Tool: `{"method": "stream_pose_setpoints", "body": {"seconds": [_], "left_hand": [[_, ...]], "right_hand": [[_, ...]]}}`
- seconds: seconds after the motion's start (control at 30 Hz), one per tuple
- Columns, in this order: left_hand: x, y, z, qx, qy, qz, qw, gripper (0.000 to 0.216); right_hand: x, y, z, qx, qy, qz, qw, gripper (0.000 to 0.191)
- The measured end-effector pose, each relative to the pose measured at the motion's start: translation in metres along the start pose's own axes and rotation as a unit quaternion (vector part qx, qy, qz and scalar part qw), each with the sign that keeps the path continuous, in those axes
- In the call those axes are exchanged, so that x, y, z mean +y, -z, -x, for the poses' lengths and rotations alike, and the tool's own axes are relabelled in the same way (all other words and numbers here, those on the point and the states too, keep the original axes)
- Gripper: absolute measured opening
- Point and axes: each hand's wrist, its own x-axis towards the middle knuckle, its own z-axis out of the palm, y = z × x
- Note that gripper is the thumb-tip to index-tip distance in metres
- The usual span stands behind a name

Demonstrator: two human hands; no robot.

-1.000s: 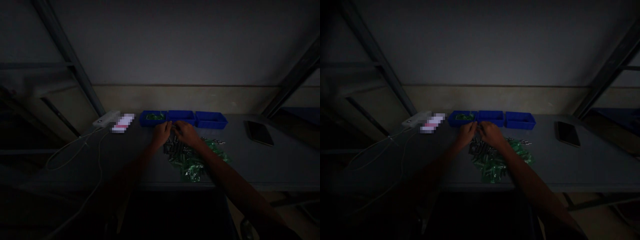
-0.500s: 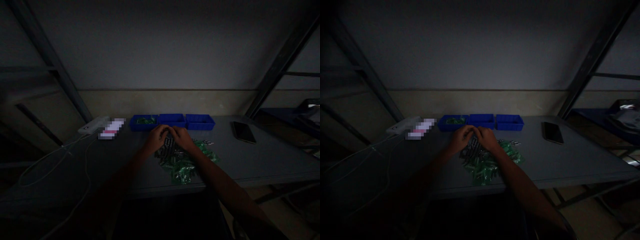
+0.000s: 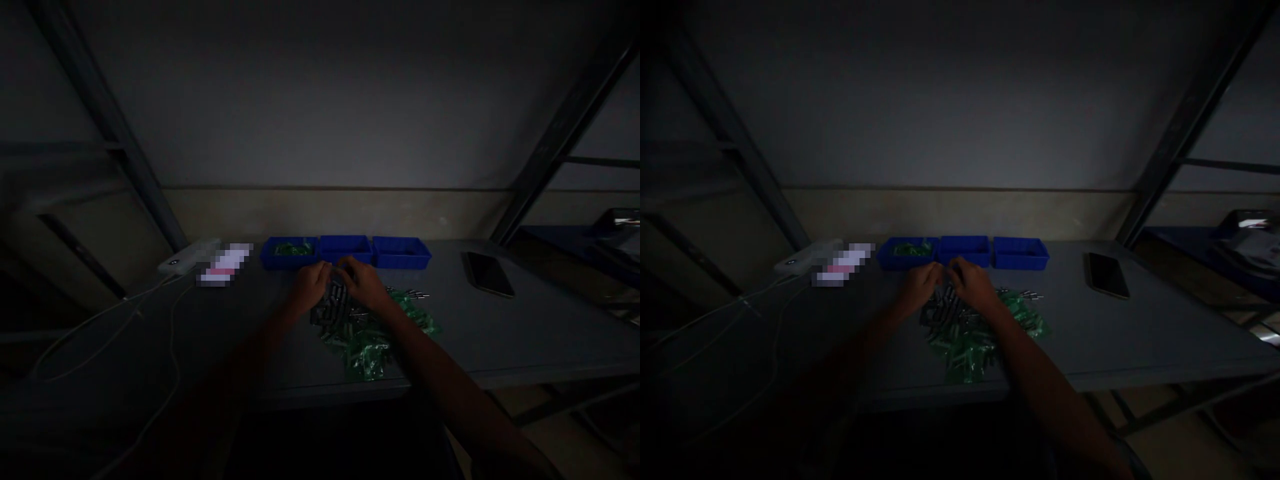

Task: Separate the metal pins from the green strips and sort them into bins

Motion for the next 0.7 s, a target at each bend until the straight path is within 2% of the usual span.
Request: {"method": "stream_pose_setpoints", "body": {"seconds": [0.1, 0.23, 0.37, 0.53, 0.6, 0.7], "left_hand": [[0.001, -0.001, 0.001, 0.008, -0.014, 0.041, 0.999, 0.022], [-0.002, -0.003, 0.001, 0.003, -0.035, 0.067, 0.997, 0.019], [-0.005, -0.003, 0.000, 0.003, -0.020, 0.028, 0.999, 0.020], [-0.006, -0.004, 0.000, -0.063, 0.008, 0.001, 0.998, 0.026], [-0.008, -0.006, 0.000, -0.076, 0.004, -0.006, 0.997, 0.025], [-0.013, -0.010, 0.002, -0.065, -0.024, -0.032, 0.997, 0.024]], "right_hand": [[0.001, -0.001, 0.000, -0.003, -0.019, 0.022, 1.000, 0.021], [0.001, 0.001, 0.000, -0.006, -0.036, 0.043, 0.998, 0.026], [0.000, 0.002, 0.001, -0.005, -0.019, -0.006, 1.000, 0.019], [0.004, -0.001, 0.000, -0.022, -0.016, -0.010, 1.000, 0.012], [0.009, -0.001, -0.001, -0.017, -0.027, 0.006, 0.999, 0.014], [0.023, 0.004, -0.005, 0.025, -0.071, 0.043, 0.996, 0.017]]}}
